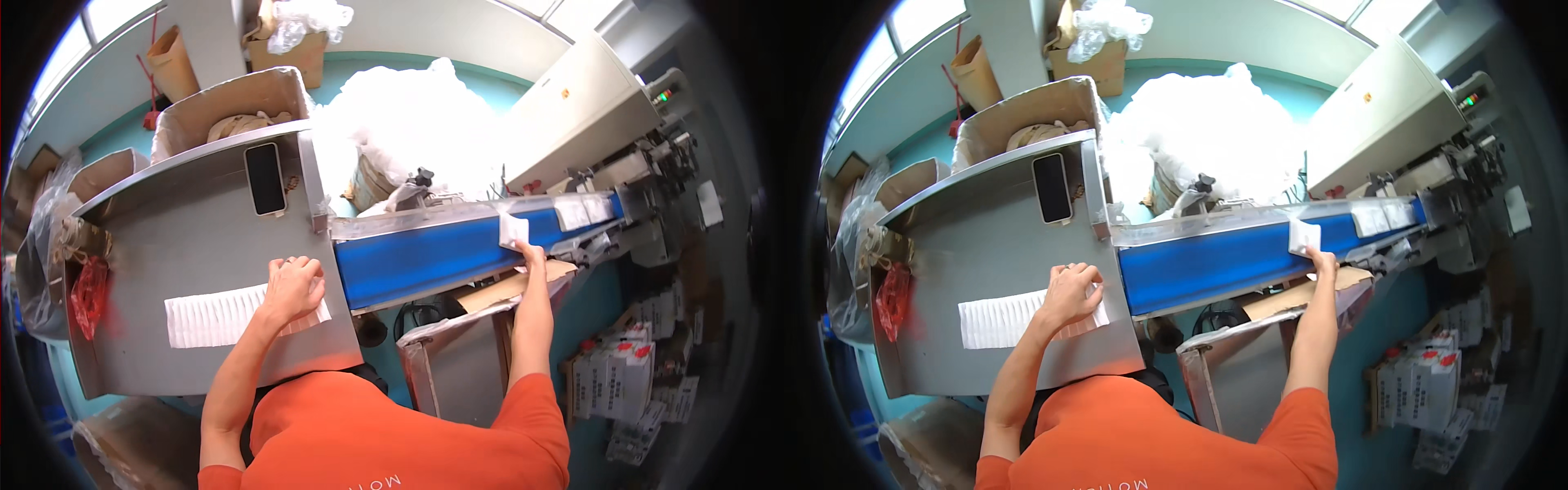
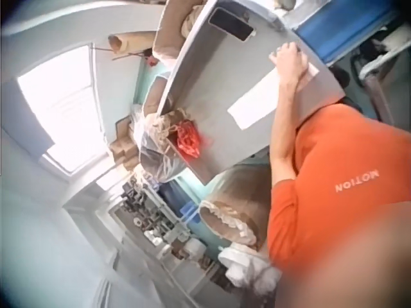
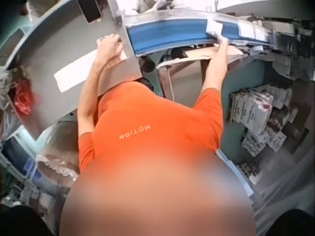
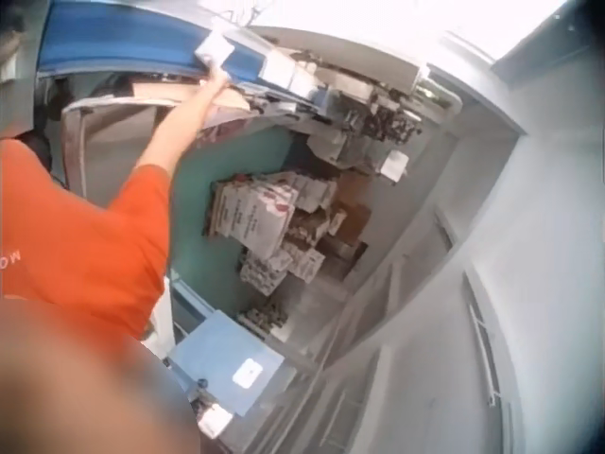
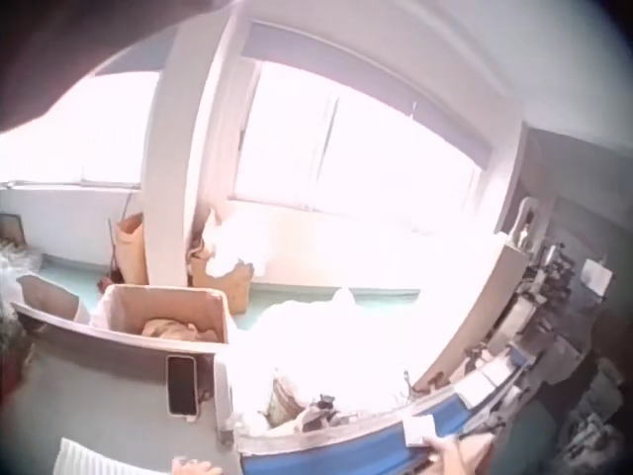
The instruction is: Organizing and placing stacks of folded paper filters onto a conveyor belt system.
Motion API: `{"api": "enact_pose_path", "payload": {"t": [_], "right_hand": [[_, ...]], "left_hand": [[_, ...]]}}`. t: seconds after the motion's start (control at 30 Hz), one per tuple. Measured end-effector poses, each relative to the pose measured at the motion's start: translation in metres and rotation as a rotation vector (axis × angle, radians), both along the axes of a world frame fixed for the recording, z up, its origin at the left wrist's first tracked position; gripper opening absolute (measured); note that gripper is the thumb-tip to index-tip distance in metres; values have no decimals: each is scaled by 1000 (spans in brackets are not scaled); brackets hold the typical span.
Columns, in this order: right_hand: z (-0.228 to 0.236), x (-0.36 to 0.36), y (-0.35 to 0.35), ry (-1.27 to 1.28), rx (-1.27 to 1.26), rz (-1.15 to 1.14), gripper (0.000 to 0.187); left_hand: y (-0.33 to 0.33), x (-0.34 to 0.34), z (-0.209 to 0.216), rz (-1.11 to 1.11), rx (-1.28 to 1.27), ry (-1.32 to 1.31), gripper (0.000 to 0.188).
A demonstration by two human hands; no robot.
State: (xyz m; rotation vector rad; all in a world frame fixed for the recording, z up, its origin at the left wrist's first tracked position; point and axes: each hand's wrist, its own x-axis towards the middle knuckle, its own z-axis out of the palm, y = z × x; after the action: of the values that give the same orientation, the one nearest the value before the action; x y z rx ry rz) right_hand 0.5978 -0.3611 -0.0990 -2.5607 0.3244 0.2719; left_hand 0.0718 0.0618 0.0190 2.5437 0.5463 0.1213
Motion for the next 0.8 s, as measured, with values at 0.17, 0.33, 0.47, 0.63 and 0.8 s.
{"api": "enact_pose_path", "payload": {"t": [0.17,0.33,0.47,0.63,0.8], "right_hand": [[46,-123,164,-123,659,464,23],[138,-325,253,52,367,875,32],[143,-398,296,-207,87,1162,31],[122,-436,299,21,512,1014,49],[100,-443,285,636,1038,516,47]], "left_hand": [[0,-32,17,21,-123,32,31],[8,-18,17,-50,-175,26,37],[9,-17,12,-54,-238,32,38],[10,-32,6,-13,-239,-69,45],[14,-36,11,-36,-293,-39,48]]}}
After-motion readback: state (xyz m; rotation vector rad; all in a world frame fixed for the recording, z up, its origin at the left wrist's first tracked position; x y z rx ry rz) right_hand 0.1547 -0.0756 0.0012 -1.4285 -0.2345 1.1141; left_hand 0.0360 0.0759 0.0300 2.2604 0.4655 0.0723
